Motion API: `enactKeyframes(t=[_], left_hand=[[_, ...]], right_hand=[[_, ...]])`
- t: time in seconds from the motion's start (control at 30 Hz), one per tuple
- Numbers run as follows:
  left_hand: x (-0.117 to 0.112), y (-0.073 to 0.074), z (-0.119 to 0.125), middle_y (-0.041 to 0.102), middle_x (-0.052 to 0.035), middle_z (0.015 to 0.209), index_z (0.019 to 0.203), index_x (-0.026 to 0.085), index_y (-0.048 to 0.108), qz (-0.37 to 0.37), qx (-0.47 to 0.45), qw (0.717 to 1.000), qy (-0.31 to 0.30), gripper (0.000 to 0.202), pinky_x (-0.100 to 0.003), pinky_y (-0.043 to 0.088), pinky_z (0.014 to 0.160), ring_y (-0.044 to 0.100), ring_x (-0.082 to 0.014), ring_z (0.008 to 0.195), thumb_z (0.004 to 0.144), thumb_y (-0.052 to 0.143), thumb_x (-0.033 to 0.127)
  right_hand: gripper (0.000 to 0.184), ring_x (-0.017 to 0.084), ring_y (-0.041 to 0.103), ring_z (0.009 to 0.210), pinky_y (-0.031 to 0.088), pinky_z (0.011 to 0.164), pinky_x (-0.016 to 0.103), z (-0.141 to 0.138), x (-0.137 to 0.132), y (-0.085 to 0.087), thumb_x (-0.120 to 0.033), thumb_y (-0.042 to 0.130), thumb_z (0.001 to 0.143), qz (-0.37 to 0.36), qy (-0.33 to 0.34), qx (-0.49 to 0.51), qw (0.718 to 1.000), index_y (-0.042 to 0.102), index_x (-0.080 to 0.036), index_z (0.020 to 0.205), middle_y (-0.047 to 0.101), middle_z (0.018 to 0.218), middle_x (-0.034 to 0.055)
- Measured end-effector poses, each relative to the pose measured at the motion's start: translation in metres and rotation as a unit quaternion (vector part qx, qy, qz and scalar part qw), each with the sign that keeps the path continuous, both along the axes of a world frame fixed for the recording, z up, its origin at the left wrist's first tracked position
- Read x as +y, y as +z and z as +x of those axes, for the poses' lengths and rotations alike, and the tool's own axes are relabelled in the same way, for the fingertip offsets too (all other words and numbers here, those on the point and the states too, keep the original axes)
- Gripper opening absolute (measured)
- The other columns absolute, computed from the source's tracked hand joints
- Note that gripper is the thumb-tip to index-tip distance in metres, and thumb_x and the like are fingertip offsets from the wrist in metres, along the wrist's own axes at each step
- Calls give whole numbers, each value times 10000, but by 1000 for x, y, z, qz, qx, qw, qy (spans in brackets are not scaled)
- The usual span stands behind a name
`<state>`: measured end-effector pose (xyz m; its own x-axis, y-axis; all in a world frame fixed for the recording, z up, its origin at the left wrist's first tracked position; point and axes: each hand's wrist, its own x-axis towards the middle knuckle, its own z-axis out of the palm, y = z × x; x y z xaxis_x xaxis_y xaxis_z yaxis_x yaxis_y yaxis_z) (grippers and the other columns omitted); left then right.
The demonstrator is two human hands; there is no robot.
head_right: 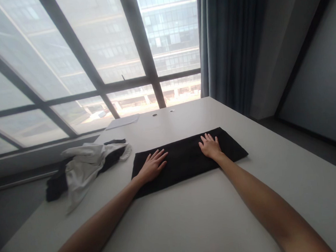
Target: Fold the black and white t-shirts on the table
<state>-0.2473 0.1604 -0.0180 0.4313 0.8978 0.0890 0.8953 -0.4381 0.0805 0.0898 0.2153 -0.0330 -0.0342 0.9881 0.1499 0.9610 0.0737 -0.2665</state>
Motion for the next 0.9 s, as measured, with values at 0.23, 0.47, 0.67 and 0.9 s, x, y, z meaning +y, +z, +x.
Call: enactKeyframes(t=[0.23, 0.47, 0.67, 0.9], left_hand=[[-1, 1, 0, 230, 5, 1635, 1539, 345, 342, 2, 4, 1000, 0, 530, -564, 157, 1201, 145, -272, 1518, 1032, 329, 499], [-1, 2, 1, 235, 10, 1632, 1541, 343, 341, 2, 0, 1000, 2, 532, -562, 153, 1203, 153, -267, 1517, 1034, 320, 504], [0, 0, -1, 231, 10, 1634, 1541, 341, 340, 2, 2, 1000, 1, 537, -562, 156, 1202, 150, -266, 1518, 1034, 316, 517], [0, 0, -1, 232, 11, 1634, 1543, 350, 332, 1, 5, 1000, 0, 534, -559, 146, 1205, 151, -264, 1518, 1035, 315, 515]], right_hand=[[561, 270, 230, 1489, 149, 1190, 541, 0, 1, -2, -432, 317, 1010, 4, 0, -6, 1000, 431, -169, 1493, 302, 1606, 137], [559, 268, 229, 1490, 144, 1191, 540, 0, 1, -1, -428, 318, 1011, 1, 1, -1, 1000, 430, -170, 1493, 300, 1607, 136], [551, 262, 222, 1492, 145, 1192, 538, 0, 2, -2, -430, 327, 1015, 2, -1, 3, 1000, 430, -175, 1493, 303, 1607, 131], [556, 269, 226, 1490, 144, 1191, 547, 0, 2, -2, -429, 323, 1014, 4, 2, 0, 1000, 427, -169, 1495, 298, 1608, 136]])
